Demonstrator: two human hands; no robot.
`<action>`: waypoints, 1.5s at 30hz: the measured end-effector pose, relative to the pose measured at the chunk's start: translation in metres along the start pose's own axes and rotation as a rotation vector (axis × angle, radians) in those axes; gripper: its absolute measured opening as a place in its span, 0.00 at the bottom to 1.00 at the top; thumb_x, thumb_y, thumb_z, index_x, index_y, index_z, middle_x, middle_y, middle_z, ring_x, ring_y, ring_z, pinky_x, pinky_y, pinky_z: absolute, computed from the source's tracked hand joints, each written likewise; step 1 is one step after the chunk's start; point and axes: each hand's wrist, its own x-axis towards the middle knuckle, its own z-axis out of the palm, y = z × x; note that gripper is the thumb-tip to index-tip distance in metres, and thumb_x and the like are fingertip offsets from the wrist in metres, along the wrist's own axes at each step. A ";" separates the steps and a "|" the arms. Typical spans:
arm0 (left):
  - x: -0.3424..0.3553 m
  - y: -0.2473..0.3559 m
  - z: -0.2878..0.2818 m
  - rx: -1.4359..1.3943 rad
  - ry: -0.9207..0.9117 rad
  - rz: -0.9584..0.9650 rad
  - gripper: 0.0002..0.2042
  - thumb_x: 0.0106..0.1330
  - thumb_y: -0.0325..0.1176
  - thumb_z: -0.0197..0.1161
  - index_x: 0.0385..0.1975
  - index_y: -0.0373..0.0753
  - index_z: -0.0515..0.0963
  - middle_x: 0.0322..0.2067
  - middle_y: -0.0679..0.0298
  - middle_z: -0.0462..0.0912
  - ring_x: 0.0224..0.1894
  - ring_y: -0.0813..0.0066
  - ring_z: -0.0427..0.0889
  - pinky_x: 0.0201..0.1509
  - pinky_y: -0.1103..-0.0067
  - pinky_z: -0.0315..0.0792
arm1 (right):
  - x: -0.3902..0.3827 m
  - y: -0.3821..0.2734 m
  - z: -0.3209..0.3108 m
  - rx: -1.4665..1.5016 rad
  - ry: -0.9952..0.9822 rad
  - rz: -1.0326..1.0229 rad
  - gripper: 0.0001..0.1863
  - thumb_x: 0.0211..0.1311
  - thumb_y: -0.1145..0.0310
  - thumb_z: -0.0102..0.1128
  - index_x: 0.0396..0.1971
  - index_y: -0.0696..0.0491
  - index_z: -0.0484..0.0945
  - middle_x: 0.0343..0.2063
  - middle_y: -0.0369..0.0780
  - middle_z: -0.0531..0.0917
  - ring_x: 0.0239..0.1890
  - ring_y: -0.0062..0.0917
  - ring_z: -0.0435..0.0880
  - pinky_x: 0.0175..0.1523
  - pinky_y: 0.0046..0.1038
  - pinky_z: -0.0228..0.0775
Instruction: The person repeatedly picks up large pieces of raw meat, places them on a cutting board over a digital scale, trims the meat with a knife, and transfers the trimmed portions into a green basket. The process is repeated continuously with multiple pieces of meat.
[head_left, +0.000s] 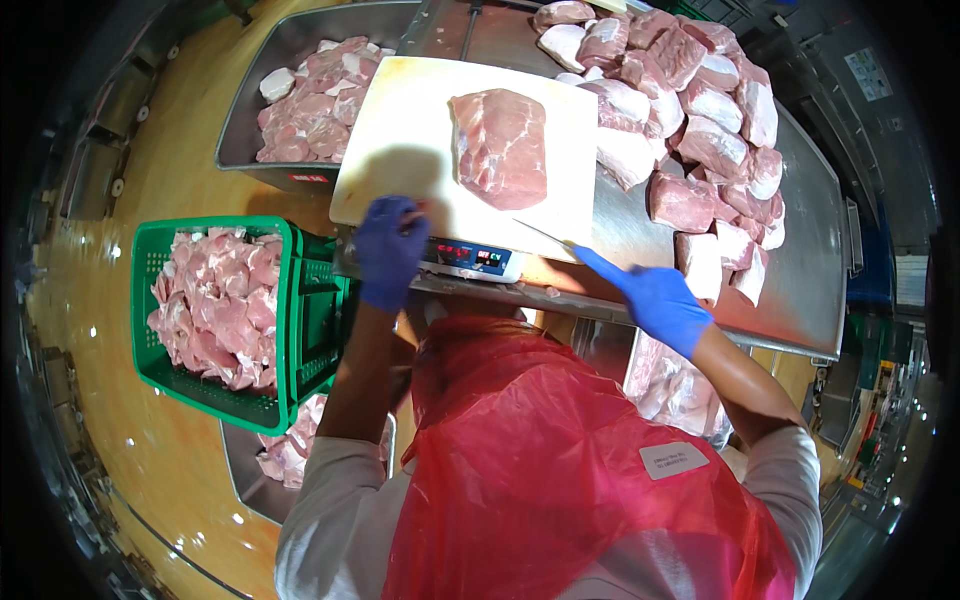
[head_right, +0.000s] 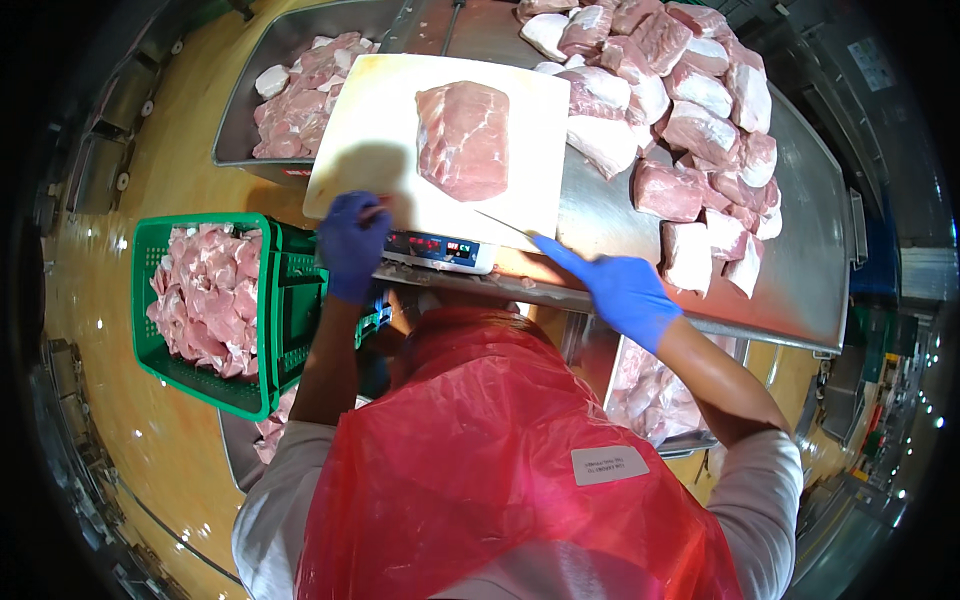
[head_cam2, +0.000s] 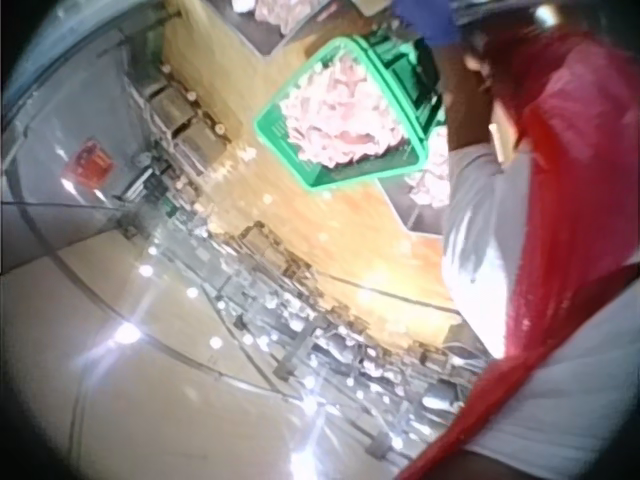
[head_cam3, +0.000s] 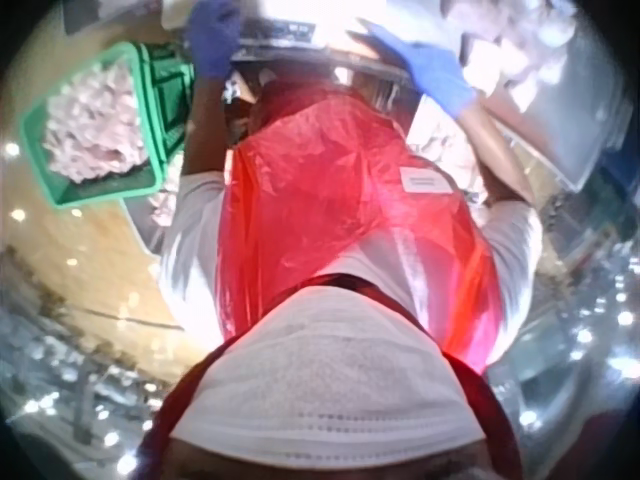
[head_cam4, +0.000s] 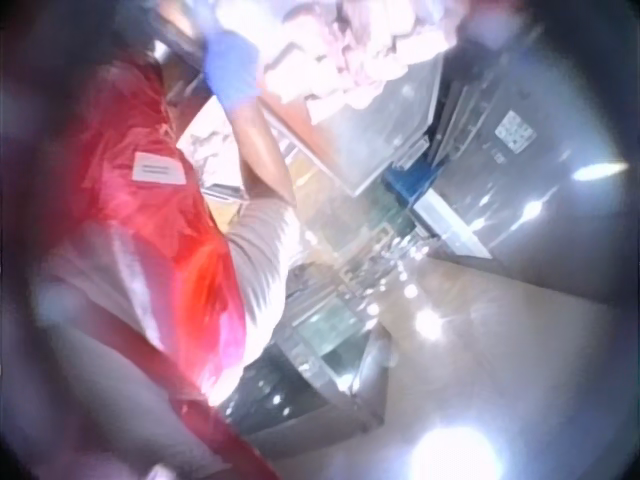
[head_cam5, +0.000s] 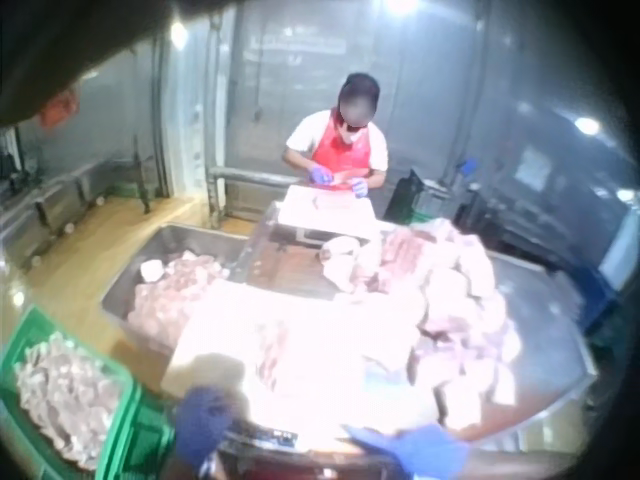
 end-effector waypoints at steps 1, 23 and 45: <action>0.000 -0.016 -0.016 0.023 0.053 -0.010 0.08 0.53 0.25 0.69 0.32 0.40 0.79 0.32 0.58 0.82 0.36 0.56 0.82 0.40 0.68 0.77 | -0.014 0.011 0.006 -0.011 0.026 -0.006 0.47 0.60 0.79 0.54 0.76 0.26 0.52 0.24 0.45 0.80 0.22 0.42 0.82 0.30 0.40 0.74; 0.147 0.091 0.062 0.300 -0.830 0.524 0.15 0.55 0.41 0.65 0.41 0.44 0.86 0.44 0.53 0.84 0.53 0.55 0.81 0.56 0.63 0.74 | 0.102 -0.010 -0.028 -0.045 0.215 -0.266 0.37 0.70 0.69 0.49 0.74 0.19 0.54 0.22 0.47 0.78 0.24 0.40 0.83 0.34 0.39 0.77; 0.014 0.047 0.059 -0.163 0.092 -0.272 0.14 0.52 0.32 0.70 0.34 0.34 0.75 0.27 0.53 0.80 0.28 0.53 0.80 0.35 0.64 0.75 | 0.059 -0.035 0.013 0.606 0.612 -0.151 0.38 0.64 0.77 0.54 0.74 0.38 0.59 0.44 0.53 0.83 0.38 0.48 0.84 0.43 0.43 0.76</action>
